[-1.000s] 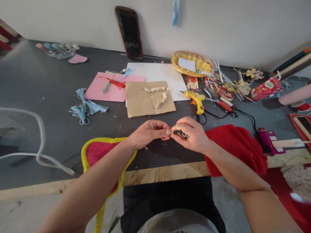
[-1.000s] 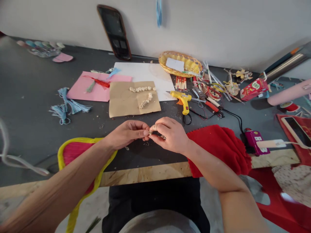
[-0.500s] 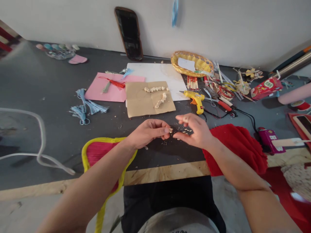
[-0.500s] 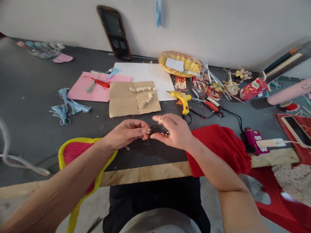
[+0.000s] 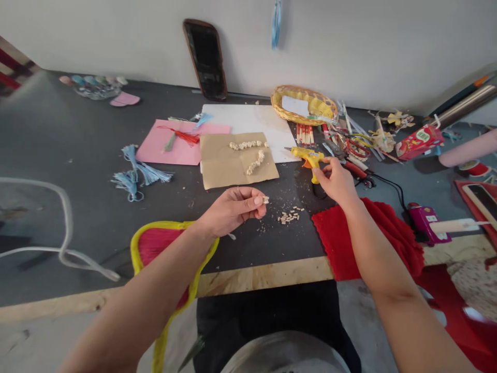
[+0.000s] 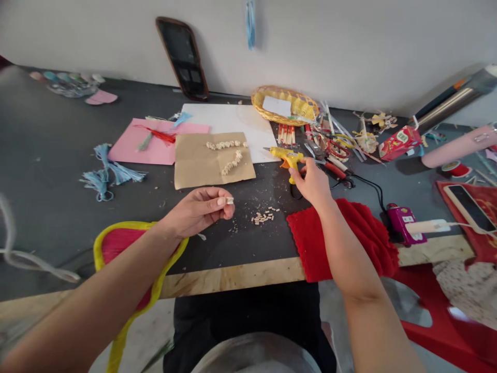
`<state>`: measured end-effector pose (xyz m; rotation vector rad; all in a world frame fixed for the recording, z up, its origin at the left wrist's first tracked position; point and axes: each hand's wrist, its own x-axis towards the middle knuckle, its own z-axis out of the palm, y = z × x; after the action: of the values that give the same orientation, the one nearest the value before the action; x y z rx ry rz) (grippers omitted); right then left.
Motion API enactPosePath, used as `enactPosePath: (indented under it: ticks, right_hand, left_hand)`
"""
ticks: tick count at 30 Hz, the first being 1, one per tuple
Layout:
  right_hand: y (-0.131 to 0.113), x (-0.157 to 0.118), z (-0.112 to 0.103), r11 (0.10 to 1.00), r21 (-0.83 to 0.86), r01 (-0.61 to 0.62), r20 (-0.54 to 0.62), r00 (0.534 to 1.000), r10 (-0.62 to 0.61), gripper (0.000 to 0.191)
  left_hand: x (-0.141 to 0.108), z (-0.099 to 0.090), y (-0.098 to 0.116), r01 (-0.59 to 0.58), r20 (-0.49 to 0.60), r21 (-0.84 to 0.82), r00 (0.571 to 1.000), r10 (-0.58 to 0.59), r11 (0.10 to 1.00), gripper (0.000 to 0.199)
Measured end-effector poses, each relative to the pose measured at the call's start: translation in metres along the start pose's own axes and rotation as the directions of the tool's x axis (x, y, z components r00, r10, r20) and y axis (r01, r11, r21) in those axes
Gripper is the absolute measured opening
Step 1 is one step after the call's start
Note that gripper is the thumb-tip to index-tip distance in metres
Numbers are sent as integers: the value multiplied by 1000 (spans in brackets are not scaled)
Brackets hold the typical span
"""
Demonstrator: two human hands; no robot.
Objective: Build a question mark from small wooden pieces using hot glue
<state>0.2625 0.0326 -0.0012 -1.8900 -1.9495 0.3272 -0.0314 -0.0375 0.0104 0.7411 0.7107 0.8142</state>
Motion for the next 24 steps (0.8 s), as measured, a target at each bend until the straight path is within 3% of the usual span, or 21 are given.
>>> enactPosePath:
  ticks: [3, 8, 11, 14, 17, 19, 21, 24]
  right_hand:
    - [-5, 3, 0, 1000, 15, -19, 15, 1000, 18, 48]
    - [-5, 7, 5, 993, 65, -100, -23, 995, 102, 36]
    - [-2, 7, 9, 972, 208, -112, -93, 987, 134, 33]
    - [-3, 6, 8, 903, 429, -7, -274, 952, 138, 32]
    - [-9, 1, 1, 750, 636, 184, -439, 885, 155, 35]
    - [-16, -5, -6, 586, 779, 224, -348, 931, 107, 35]
    - [-22, -12, -11, 437, 889, 138, -141, 990, -27, 32]
    - [-31, -22, -14, 341, 939, 38, 40, 975, -220, 29]
  left_hand:
    - [0, 1, 0, -7, -13, -14, 1000, 7, 1000, 27]
    - [-1, 2, 1, -20, -13, -16, 1000, 20, 1000, 27]
    - [-1, 1, 1, -17, -11, -18, 1000, 17, 1000, 27]
    - [0, 1, 1, -21, -8, -24, 1000, 21, 999, 27]
    - [0, 1, 1, -28, -9, -31, 1000, 28, 999, 27]
    - [0, 0, 1, -34, -9, -38, 999, 34, 999, 27]
    - [0, -1, 0, -41, -8, -47, 999, 41, 998, 26]
    - [0, -4, 1, -64, -14, -69, 998, 63, 996, 24]
